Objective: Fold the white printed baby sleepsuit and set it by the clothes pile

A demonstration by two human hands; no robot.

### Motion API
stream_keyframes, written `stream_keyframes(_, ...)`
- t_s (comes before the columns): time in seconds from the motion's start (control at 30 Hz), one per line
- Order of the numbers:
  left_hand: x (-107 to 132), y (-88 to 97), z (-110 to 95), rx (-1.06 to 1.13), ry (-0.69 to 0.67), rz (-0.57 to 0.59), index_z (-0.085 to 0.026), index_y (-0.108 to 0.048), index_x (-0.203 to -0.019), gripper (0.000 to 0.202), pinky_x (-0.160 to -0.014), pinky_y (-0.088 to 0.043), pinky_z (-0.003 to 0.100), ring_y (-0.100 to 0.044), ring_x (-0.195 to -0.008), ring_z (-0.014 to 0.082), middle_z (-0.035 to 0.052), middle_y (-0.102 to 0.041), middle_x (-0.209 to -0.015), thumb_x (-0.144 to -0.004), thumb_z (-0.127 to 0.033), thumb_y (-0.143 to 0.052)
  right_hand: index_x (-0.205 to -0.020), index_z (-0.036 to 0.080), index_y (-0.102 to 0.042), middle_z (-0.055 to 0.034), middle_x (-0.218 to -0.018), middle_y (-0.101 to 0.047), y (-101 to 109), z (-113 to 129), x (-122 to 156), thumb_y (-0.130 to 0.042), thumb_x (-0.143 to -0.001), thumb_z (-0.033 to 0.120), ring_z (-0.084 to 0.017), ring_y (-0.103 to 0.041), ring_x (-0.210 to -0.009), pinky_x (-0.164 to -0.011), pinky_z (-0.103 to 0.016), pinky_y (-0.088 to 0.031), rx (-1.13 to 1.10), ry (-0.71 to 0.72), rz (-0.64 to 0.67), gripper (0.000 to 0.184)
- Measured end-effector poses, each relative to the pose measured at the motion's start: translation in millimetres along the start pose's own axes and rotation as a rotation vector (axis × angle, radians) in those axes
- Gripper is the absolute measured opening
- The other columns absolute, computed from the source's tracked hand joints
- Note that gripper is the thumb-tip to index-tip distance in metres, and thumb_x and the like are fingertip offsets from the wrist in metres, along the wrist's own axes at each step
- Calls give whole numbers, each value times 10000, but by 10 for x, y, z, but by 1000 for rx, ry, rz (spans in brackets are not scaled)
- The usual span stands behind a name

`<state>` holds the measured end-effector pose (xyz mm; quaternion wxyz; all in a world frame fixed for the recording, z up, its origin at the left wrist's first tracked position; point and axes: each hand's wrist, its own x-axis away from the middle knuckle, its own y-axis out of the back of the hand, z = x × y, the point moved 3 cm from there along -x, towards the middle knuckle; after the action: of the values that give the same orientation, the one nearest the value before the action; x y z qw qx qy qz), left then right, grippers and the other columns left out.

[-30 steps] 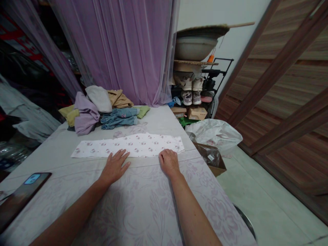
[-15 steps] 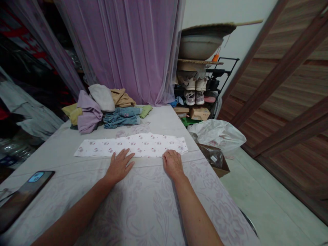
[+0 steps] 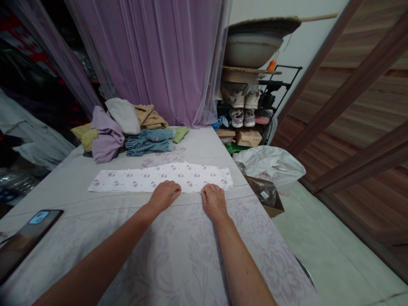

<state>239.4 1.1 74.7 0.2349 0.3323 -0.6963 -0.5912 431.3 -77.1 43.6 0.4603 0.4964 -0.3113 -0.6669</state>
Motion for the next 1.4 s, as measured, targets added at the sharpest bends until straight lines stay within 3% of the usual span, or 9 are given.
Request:
stream_keyframes(0.37,-22,-7,14,-29,60,25,-215,-681,-938,269,-805,-458,341,-616,-949,222,69,-701,-971,-968,-298,-427,-841,208,-597,-58,-909,-649,-13,-8,1,-474,-929,204,-207,-543,-917,-817,-321,-336,8,-11,-15,151)
stream_keyframes(0.8,38,-50,-21,-24,22,5,-223,-678,-941,239,-852,-449,376,-603,-972,238,77,-692,-964,-958,-320,-461,-858,218,-641,-68,-974,-670,26,-3,-9,-533,-893,209,-213,-551,-942,-821,-324,-352,6,-5,27,114)
stream_keyframes(0.87,58,-74,-42,-11,4,-18,-226,-671,-1032,236,-901,-448,385,-595,-1029,240,82,-687,-1039,-951,-339,-479,-861,219,-653,-66,-974,-678,28,-10,-10,-538,-889,211,-212,-562,-947,-829,-324,-361,-3,-11,27,119)
stream_keyframes(1.0,97,-236,-137,11,-122,-68,-239,-526,-1358,434,-1114,-337,432,-466,-1317,245,88,-550,-1412,-963,-407,-463,-1024,215,-678,-81,-1091,-701,13,28,16,-539,-902,227,-220,-591,-1043,-923,-355,-387,-45,33,13,185)
stream_keyframes(1.13,97,-419,-204,-5,-228,-39,-268,-435,-1451,491,-1190,-232,472,-330,-1445,223,59,-438,-1534,-1000,-445,-352,-1195,226,-655,-100,-1268,-665,-37,79,83,-498,-935,237,-224,-556,-1220,-1060,-425,-353,-37,122,33,303)
stream_keyframes(1.23,92,-458,-201,-19,-233,-26,-310,-442,-1447,479,-1189,-228,508,-320,-1453,231,39,-430,-1541,-1004,-457,-336,-1190,234,-667,-99,-1292,-657,-29,-34,127,-495,-941,254,-225,-543,-1256,-1088,-452,-344,9,92,40,304)
stream_keyframes(1.4,97,-426,-197,-36,-213,-29,-351,-476,-1418,444,-1191,-222,529,-334,-1447,240,15,-433,-1539,-999,-447,-365,-1088,214,-714,-108,-1200,-701,102,-447,149,-481,-939,251,-233,-598,-1168,-1053,-424,-390,66,-77,-63,279)
